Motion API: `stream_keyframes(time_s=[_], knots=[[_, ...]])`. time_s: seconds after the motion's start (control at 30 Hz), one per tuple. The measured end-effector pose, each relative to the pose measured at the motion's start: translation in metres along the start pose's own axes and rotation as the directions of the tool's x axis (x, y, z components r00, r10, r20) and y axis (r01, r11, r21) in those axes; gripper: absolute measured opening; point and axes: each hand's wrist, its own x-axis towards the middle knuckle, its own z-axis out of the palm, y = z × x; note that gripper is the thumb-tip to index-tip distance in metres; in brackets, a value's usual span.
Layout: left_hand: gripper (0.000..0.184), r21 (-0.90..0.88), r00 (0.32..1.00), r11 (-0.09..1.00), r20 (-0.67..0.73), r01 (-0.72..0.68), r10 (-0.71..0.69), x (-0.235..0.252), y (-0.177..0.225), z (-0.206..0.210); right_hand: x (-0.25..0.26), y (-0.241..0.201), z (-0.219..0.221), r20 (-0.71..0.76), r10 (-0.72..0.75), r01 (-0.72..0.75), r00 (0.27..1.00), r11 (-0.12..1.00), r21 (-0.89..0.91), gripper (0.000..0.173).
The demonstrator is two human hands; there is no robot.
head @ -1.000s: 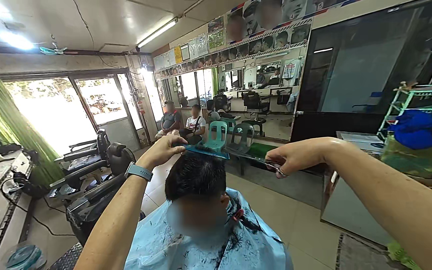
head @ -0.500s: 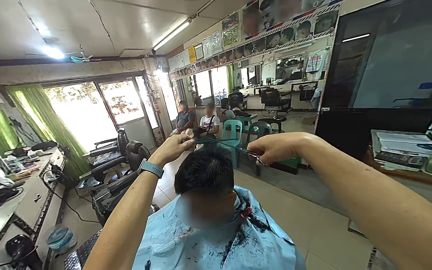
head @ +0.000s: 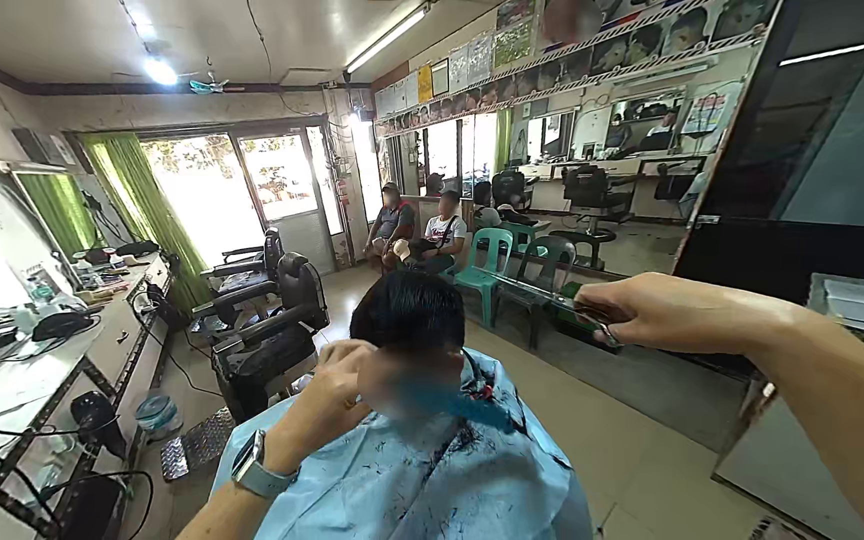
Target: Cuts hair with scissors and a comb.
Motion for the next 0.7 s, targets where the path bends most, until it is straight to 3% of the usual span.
stream_keyframes(time_s=[0.13, 0.3, 0.4, 0.5, 0.6, 0.63, 0.7], knots=[[0.029, 0.104, 0.979, 0.981, -0.140, 0.162, -0.147, 0.035, -0.034, -0.014, 0.007, -0.020, 0.009, 0.021, -0.002, 0.003, 1.000, 0.998, -0.061, 0.018], [0.029, 0.098, 0.971, 0.980, -0.181, 0.176, -0.156, 0.074, -0.071, -0.032, 0.038, -0.050, 0.015, -0.030, -0.017, 0.015, 0.999, 0.999, -0.048, 0.036], [0.029, 0.076, 0.975, 0.981, -0.153, 0.176, -0.163, 0.083, -0.071, -0.037, 0.060, -0.069, 0.010, -0.011, -0.022, 0.021, 1.000, 0.995, -0.099, 0.037], [0.031, 0.059, 0.971, 0.980, -0.158, 0.192, -0.181, 0.081, -0.068, -0.043, 0.068, -0.085, 0.003, 0.005, -0.025, 0.025, 1.000, 0.989, -0.146, 0.023], [0.037, 0.212, 0.948, 0.948, -0.263, 0.239, -0.180, 0.071, -0.046, -0.048, 0.052, -0.089, -0.007, -0.027, -0.053, 0.051, 0.998, 0.994, -0.099, 0.019], [0.038, 0.255, 0.952, 0.941, -0.265, 0.222, -0.152, 0.070, -0.040, -0.046, 0.045, -0.086, -0.010, -0.048, -0.062, 0.058, 0.997, 0.995, -0.079, 0.018], [0.035, 0.257, 0.991, 0.965, -0.134, 0.053, -0.019, 0.066, -0.024, -0.042, 0.029, -0.073, -0.014, -0.074, -0.070, 0.067, 0.995, 0.997, -0.041, 0.017]])
